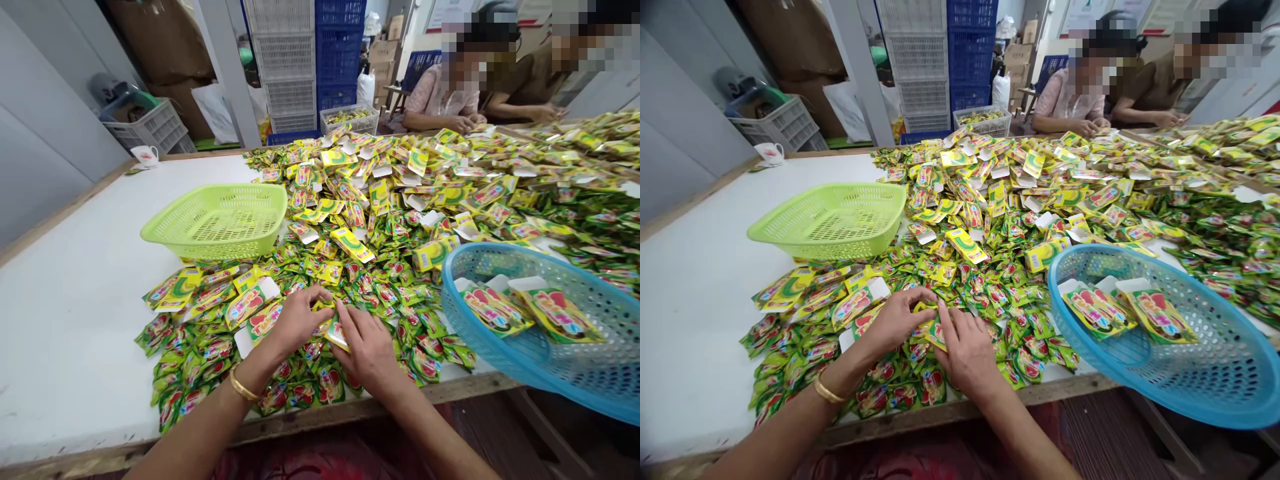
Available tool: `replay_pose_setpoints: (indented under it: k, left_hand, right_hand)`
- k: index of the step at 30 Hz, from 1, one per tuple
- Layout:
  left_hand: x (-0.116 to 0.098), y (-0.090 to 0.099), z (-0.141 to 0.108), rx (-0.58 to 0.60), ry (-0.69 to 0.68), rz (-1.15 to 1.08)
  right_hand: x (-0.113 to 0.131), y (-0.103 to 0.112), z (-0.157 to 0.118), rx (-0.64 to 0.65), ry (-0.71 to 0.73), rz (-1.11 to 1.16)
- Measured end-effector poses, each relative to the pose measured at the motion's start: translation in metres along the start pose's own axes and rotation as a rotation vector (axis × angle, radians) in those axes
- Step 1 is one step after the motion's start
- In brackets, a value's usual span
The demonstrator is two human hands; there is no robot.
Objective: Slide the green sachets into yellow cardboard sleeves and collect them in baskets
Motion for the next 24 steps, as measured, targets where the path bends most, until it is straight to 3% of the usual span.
replay_pose_setpoints:
  k: [4,9,17,19,24]
  left_hand:
    - [-0.007,0.001,0.005,-0.116,-0.045,-0.081]
    - [-0.015,-0.009,-0.001,0.061,-0.089,0.017]
    - [-0.024,-0.01,-0.003,0.048,-0.16,0.389]
    - [-0.023,-0.01,-0.003,0.05,-0.132,0.342]
    - [-0.004,-0.004,-0.012,0.124,0.055,-0.112]
  right_hand:
    - [-0.006,0.001,0.003,-0.029,-0.065,0.045]
    - [-0.017,0.003,-0.002,-0.047,-0.083,0.086]
    - [-0.006,-0.001,-0.003,-0.02,-0.008,0.014]
    - [-0.007,-0.001,-0.003,-0.024,-0.008,0.012]
    - [-0.015,0.003,-0.005,-0.056,-0.061,0.035]
Point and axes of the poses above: each hand's wrist, its own z-axis towards the middle knuckle, its own y-axis out of the back of the hand, x = y × z, the point moved 7 cm from there along z, towards the middle knuckle, and after that the axes turned 2 degrees about -z, right-handed, at the moved point
